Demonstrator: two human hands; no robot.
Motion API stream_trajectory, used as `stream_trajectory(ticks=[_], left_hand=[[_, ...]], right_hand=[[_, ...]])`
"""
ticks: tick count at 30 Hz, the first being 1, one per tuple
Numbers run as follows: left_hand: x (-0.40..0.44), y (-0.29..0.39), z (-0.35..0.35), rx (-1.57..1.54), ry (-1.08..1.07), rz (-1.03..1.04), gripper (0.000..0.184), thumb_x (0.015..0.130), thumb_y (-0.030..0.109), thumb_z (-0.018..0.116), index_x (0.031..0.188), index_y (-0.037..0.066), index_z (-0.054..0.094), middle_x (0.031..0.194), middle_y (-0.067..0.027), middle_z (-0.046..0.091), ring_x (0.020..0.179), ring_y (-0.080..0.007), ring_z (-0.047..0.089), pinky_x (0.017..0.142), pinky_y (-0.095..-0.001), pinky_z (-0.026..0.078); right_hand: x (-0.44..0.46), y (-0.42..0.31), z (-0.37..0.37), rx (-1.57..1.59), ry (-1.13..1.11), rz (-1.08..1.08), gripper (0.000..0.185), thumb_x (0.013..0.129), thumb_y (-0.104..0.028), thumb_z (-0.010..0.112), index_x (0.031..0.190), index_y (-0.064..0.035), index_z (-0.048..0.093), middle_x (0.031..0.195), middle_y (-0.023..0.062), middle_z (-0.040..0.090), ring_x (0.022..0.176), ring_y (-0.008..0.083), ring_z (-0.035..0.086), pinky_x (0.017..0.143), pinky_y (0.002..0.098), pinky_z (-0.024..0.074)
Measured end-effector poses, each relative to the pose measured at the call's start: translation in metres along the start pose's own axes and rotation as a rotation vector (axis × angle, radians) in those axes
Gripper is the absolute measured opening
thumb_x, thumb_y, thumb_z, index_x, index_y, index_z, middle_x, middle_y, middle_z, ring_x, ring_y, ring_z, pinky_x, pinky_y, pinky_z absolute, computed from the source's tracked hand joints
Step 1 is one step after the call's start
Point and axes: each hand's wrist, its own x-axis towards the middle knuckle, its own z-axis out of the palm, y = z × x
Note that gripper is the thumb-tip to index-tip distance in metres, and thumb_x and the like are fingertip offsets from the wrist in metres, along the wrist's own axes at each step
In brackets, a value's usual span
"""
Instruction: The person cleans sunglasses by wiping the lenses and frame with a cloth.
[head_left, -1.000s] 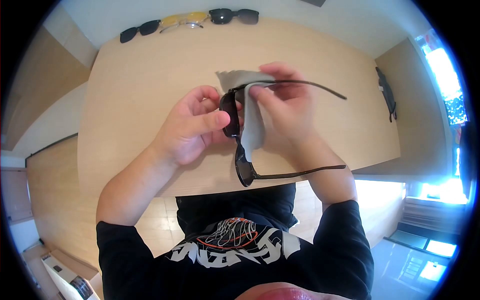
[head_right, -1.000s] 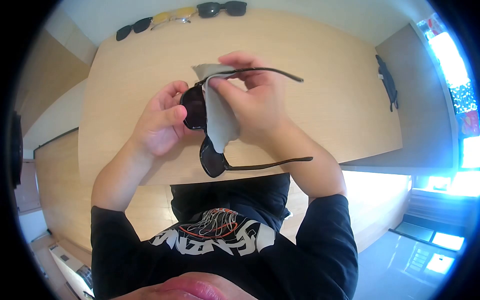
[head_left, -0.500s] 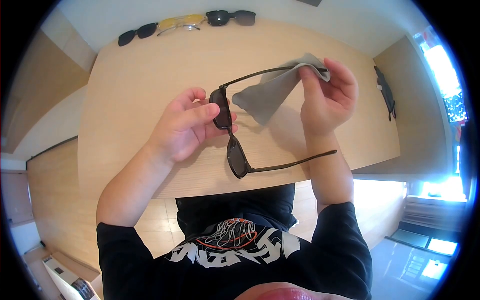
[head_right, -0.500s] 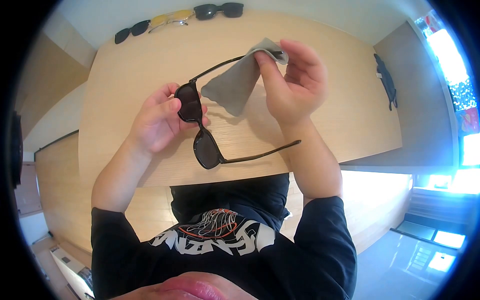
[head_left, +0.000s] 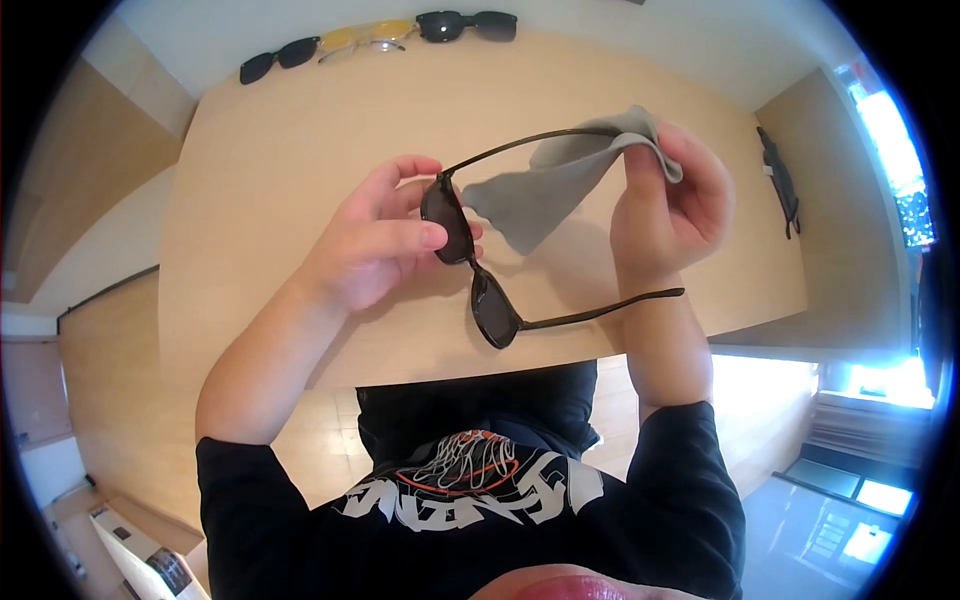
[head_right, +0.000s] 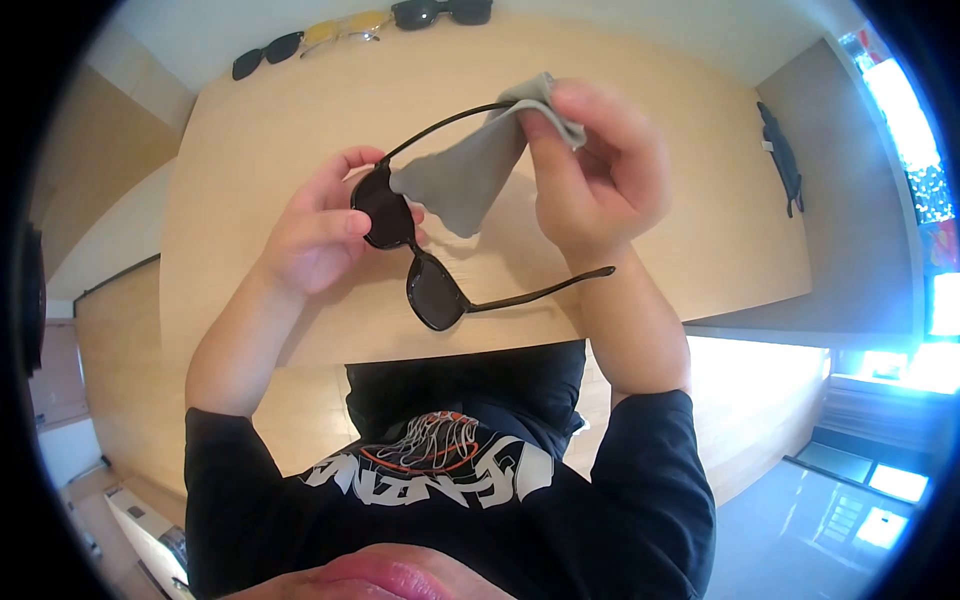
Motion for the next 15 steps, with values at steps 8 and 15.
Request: stream_trajectory(ticks=[8,15], left_hand=[[0.007,0.004,0.002,0.768,-0.050,0.315,0.051,0.076,-0.001,0.065,0.124,0.001,0.049,0.113,-0.0083,0.056,0.102,-0.0199,0.057,0.093,-0.0319,0.045],[0.012,-0.005,0.022,1.086,-0.102,0.590,0.025,0.086,-0.005,0.056,0.111,0.001,0.057,0.099,-0.0061,0.060,0.089,-0.0139,0.056,0.077,-0.0276,0.046]], right_hand=[[0.014,-0.002,0.000,-0.078,-0.307,-0.435,0.037,0.068,0.010,0.074,0.102,-0.0003,0.062,0.092,0.0156,0.064,0.078,0.0282,0.065,0.067,0.0333,0.0548],[0.007,-0.009,0.019,0.097,-0.436,-0.313,0.028,0.071,0.010,0.070,0.097,-0.0003,0.067,0.095,0.0146,0.065,0.083,0.0260,0.065,0.070,0.0306,0.0538]])
